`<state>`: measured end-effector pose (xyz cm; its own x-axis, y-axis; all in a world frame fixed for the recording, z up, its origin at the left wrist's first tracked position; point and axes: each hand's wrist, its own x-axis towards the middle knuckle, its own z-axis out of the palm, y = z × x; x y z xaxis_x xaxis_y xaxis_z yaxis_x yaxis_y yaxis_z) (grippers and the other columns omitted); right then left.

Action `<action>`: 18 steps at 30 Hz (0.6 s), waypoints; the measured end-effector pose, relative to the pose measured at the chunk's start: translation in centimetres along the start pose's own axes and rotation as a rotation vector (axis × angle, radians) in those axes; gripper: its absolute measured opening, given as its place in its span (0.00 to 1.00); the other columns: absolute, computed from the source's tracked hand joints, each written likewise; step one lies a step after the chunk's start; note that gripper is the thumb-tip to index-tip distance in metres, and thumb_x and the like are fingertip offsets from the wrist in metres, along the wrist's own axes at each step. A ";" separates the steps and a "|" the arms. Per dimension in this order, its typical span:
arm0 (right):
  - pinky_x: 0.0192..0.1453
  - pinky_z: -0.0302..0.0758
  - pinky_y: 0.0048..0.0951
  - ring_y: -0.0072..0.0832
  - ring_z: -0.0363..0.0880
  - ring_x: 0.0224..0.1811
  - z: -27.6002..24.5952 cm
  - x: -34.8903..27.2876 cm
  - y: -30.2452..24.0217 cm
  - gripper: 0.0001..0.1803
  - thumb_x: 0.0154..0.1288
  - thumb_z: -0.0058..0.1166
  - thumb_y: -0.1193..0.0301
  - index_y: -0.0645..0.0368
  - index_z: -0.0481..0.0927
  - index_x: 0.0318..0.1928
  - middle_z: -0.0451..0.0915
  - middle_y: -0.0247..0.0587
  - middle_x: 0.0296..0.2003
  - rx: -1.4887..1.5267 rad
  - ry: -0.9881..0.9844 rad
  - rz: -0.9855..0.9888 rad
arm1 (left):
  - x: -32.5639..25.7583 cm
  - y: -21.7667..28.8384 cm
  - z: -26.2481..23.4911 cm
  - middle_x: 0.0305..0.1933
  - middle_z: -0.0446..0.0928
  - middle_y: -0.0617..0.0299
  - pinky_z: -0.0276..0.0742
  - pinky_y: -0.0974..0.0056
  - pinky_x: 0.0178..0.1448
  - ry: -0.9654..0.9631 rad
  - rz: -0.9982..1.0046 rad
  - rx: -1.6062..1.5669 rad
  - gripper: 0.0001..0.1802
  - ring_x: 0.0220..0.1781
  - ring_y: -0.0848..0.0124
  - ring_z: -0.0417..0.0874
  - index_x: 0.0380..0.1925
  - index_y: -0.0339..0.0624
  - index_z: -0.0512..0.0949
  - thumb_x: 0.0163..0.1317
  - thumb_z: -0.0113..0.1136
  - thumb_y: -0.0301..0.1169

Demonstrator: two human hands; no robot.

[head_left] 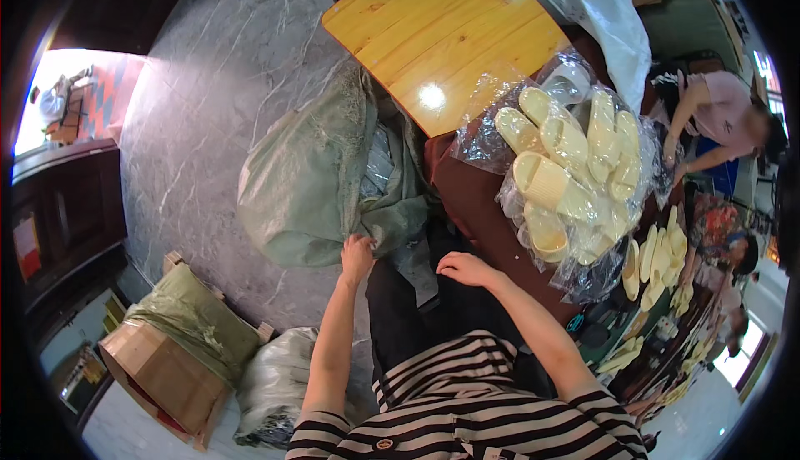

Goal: The person packages individual pairs of sandals by hand, taking them from a large sack and placing them into plastic bags.

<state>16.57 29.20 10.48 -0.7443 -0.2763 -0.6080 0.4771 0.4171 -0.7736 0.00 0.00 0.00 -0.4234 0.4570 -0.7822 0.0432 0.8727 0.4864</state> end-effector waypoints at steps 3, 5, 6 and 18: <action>0.57 0.74 0.37 0.38 0.78 0.54 -0.6 2.6 1.8 0.12 0.68 0.48 0.66 0.55 0.83 0.44 0.80 0.40 0.47 -0.023 0.020 0.030 | 4.8 3.7 0.2 0.71 0.60 0.48 0.47 0.23 0.67 0.331 -0.053 0.396 0.21 0.76 0.42 0.50 0.55 0.61 0.78 0.60 0.56 0.33; 0.57 0.74 0.38 0.39 0.78 0.53 1.1 5.4 1.9 0.12 0.68 0.48 0.66 0.55 0.82 0.45 0.80 0.40 0.48 0.001 0.012 0.070 | 6.7 2.6 -0.2 0.75 0.53 0.47 0.43 0.20 0.67 0.449 -0.094 0.529 0.25 0.77 0.39 0.45 0.60 0.63 0.74 0.60 0.56 0.32; 0.57 0.74 0.38 0.39 0.78 0.53 1.7 7.3 2.2 0.12 0.68 0.48 0.66 0.55 0.82 0.45 0.80 0.40 0.48 -0.004 0.006 0.079 | 7.9 2.3 -0.9 0.77 0.48 0.48 0.41 0.19 0.66 0.516 -0.094 0.527 0.30 0.78 0.38 0.42 0.64 0.64 0.70 0.59 0.57 0.32; 0.53 0.76 0.50 0.52 0.78 0.51 5.7 29.7 6.1 0.19 0.63 0.51 0.75 0.55 0.75 0.56 0.68 0.49 0.63 -0.230 0.156 -0.026 | 15.2 -5.8 -4.1 0.78 0.51 0.54 0.66 0.45 0.68 0.727 -0.001 0.212 0.45 0.71 0.46 0.62 0.72 0.54 0.57 0.52 0.53 0.15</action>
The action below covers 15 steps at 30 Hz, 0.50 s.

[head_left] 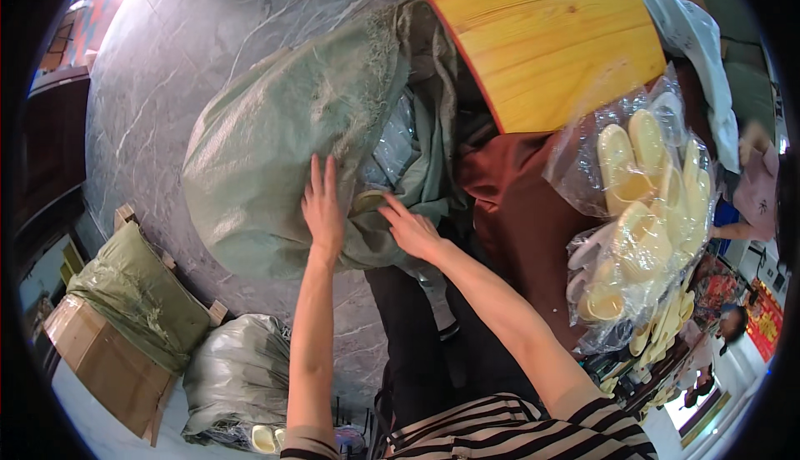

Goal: The person packages individual pairs of sandals by hand, taking them from a large sack and placing them into plastic bags.

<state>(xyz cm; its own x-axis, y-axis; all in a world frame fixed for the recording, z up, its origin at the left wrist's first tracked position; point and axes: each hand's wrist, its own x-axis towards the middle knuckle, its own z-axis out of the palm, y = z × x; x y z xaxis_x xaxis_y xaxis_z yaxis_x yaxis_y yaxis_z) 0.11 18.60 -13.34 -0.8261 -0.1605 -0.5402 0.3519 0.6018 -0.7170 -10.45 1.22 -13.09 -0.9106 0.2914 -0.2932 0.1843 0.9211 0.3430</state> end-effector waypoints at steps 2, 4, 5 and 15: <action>0.53 0.75 0.52 0.54 0.78 0.52 1.3 2.1 0.9 0.22 0.62 0.52 0.74 0.55 0.73 0.58 0.66 0.54 0.64 -0.111 -0.047 0.088 | 0.1 -1.2 -2.2 0.74 0.57 0.52 0.69 0.50 0.65 0.111 0.040 -0.123 0.44 0.66 0.48 0.68 0.71 0.49 0.59 0.51 0.51 0.13; 0.49 0.76 0.52 0.54 0.79 0.47 2.9 3.3 2.7 0.23 0.60 0.56 0.72 0.54 0.73 0.57 0.72 0.56 0.57 -0.287 -0.033 0.235 | 0.3 -3.4 -4.1 0.60 0.70 0.46 0.74 0.54 0.59 0.231 0.091 -0.255 0.40 0.56 0.50 0.75 0.69 0.43 0.62 0.51 0.51 0.14; 0.49 0.76 0.52 0.54 0.79 0.47 3.4 3.0 3.1 0.23 0.60 0.56 0.72 0.54 0.73 0.57 0.72 0.56 0.57 -0.285 -0.035 0.227 | -0.1 -4.9 -5.2 0.60 0.70 0.46 0.74 0.54 0.59 0.235 0.087 -0.249 0.40 0.56 0.50 0.75 0.69 0.43 0.62 0.51 0.51 0.14; 0.41 0.76 0.45 0.48 0.78 0.37 -0.3 -4.9 -0.3 0.09 0.60 0.60 0.70 0.60 0.75 0.36 0.72 0.45 0.35 -0.055 0.128 -0.376 | -6.0 -10.2 -14.0 0.51 0.73 0.46 0.78 0.51 0.50 0.225 -0.321 0.248 0.27 0.47 0.51 0.80 0.61 0.43 0.73 0.59 0.60 0.33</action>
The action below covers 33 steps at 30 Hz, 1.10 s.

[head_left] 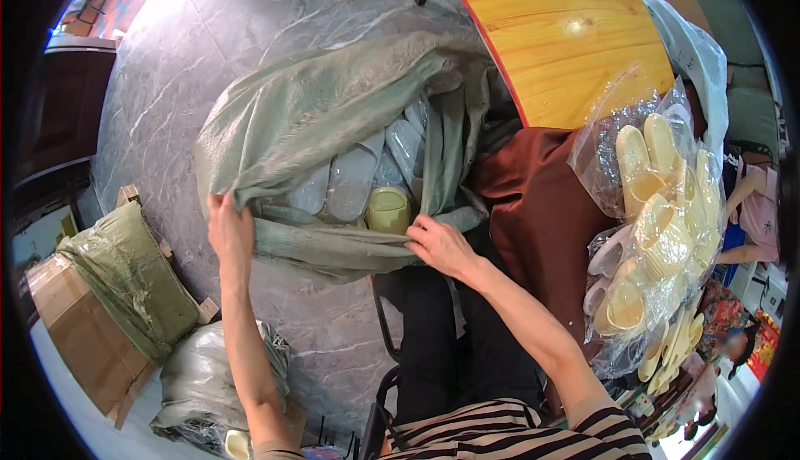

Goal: The person packages individual pairs of sandals by hand, taking them from a large sack and placing them into plastic bags.

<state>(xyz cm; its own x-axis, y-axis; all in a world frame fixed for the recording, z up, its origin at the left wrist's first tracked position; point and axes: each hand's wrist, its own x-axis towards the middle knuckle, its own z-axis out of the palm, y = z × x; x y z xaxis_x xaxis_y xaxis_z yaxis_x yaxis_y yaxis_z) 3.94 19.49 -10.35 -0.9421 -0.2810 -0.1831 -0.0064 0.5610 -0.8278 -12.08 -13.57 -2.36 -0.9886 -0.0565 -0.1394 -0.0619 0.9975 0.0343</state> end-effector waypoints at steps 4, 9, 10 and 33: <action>0.42 0.76 0.44 0.48 0.78 0.40 0.1 -2.9 -1.6 0.10 0.60 0.60 0.71 0.61 0.75 0.39 0.73 0.46 0.39 0.067 0.031 -0.015 | -0.2 -8.2 2.8 0.53 0.78 0.47 0.79 0.50 0.55 -0.054 -0.301 -0.626 0.20 0.50 0.53 0.83 0.56 0.41 0.75 0.67 0.53 0.37; 0.50 0.77 0.42 0.46 0.76 0.49 3.4 -6.6 -1.5 0.11 0.54 0.61 0.74 0.60 0.75 0.39 0.74 0.45 0.41 -0.135 0.028 -0.113 | -3.3 -8.7 7.3 0.56 0.79 0.50 0.79 0.48 0.59 -0.346 -0.621 -1.980 0.21 0.55 0.56 0.81 0.56 0.38 0.75 0.75 0.42 0.40; 0.50 0.77 0.42 0.46 0.76 0.49 4.2 -8.1 -0.7 0.11 0.54 0.61 0.74 0.60 0.75 0.39 0.74 0.45 0.41 -0.151 0.045 -0.113 | -4.7 -5.1 7.3 0.55 0.79 0.51 0.80 0.49 0.59 -0.347 -0.586 -1.980 0.22 0.54 0.57 0.81 0.56 0.39 0.75 0.74 0.43 0.42; 0.68 0.67 0.47 0.42 0.74 0.60 3.7 -2.5 -4.1 0.32 0.65 0.55 0.48 0.56 0.75 0.61 0.78 0.41 0.57 1.730 -0.078 0.437 | -31.7 10.3 1.5 0.50 0.78 0.36 0.71 0.51 0.57 -0.697 0.423 -0.713 0.35 0.53 0.47 0.79 0.52 0.29 0.74 0.71 0.41 0.55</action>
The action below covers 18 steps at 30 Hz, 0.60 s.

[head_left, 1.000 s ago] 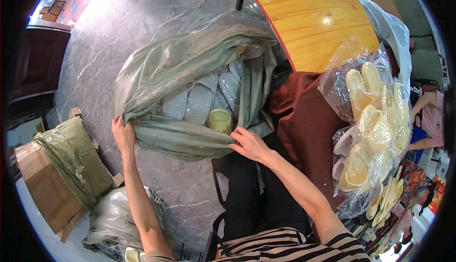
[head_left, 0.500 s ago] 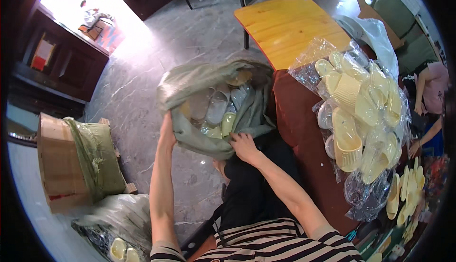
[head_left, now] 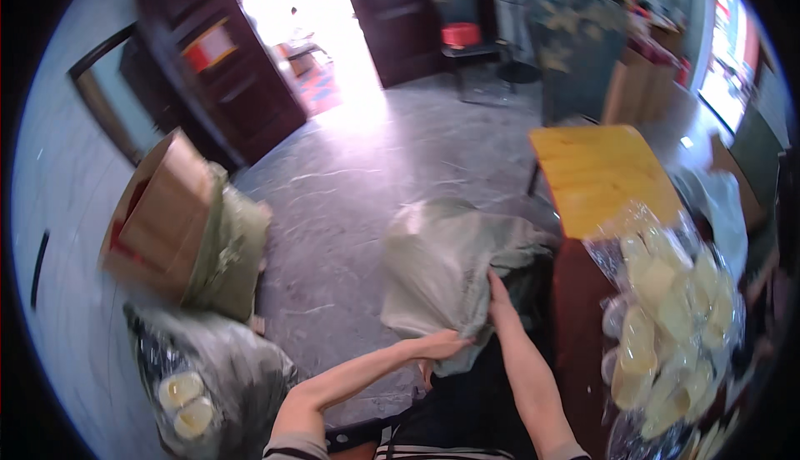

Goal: The person packages individual pairs of sandals by hand, taking them from a large sack and placing them into plastic bags.

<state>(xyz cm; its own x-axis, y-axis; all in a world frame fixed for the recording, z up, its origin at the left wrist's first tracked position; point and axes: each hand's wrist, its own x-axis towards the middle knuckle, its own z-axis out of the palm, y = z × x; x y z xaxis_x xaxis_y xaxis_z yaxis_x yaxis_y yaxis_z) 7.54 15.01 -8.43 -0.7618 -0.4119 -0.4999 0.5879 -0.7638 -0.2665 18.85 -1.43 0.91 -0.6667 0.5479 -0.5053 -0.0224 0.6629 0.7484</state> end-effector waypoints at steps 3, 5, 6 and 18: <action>0.61 0.72 0.41 0.39 0.78 0.52 -4.2 2.2 -4.5 0.23 0.61 0.58 0.64 0.63 0.78 0.54 0.81 0.43 0.51 -0.376 0.226 -0.451 | 0.3 5.4 -1.9 0.49 0.78 0.36 0.71 0.55 0.58 -0.201 -0.023 0.066 0.40 0.51 0.50 0.79 0.50 0.26 0.75 0.70 0.38 0.60; 0.55 0.73 0.32 0.29 0.77 0.49 2.0 1.3 -3.1 0.18 0.59 0.56 0.74 0.61 0.79 0.51 0.80 0.36 0.45 -0.639 0.127 -0.579 | -1.5 2.0 -3.1 0.49 0.78 0.36 0.72 0.56 0.57 -0.038 -0.064 -0.030 0.43 0.50 0.51 0.79 0.48 0.23 0.75 0.70 0.37 0.61; 0.54 0.72 0.31 0.29 0.77 0.48 2.7 0.6 -4.4 0.16 0.60 0.54 0.74 0.61 0.80 0.49 0.80 0.35 0.45 -0.748 0.165 -0.675 | -1.9 1.4 -3.8 0.49 0.78 0.36 0.72 0.56 0.57 -0.001 -0.072 -0.063 0.43 0.50 0.51 0.79 0.48 0.23 0.75 0.70 0.37 0.61; 0.46 0.76 0.32 0.32 0.80 0.42 12.8 -7.8 -1.0 0.13 0.66 0.52 0.72 0.67 0.77 0.47 0.79 0.41 0.43 -1.472 -0.142 -0.563 | -1.0 -11.9 -15.5 0.47 0.80 0.49 0.77 0.47 0.51 0.772 -0.125 0.382 0.30 0.51 0.49 0.81 0.61 0.49 0.70 0.55 0.60 0.31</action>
<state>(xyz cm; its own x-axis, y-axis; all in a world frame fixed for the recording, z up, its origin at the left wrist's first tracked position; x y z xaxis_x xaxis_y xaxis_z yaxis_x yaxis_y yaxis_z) 9.36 12.66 6.25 -0.9330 -0.3598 -0.0100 -0.0930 0.2677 -0.9590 8.19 -17.79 -0.82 -0.9979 0.0526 -0.0375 0.0306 0.8968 0.4413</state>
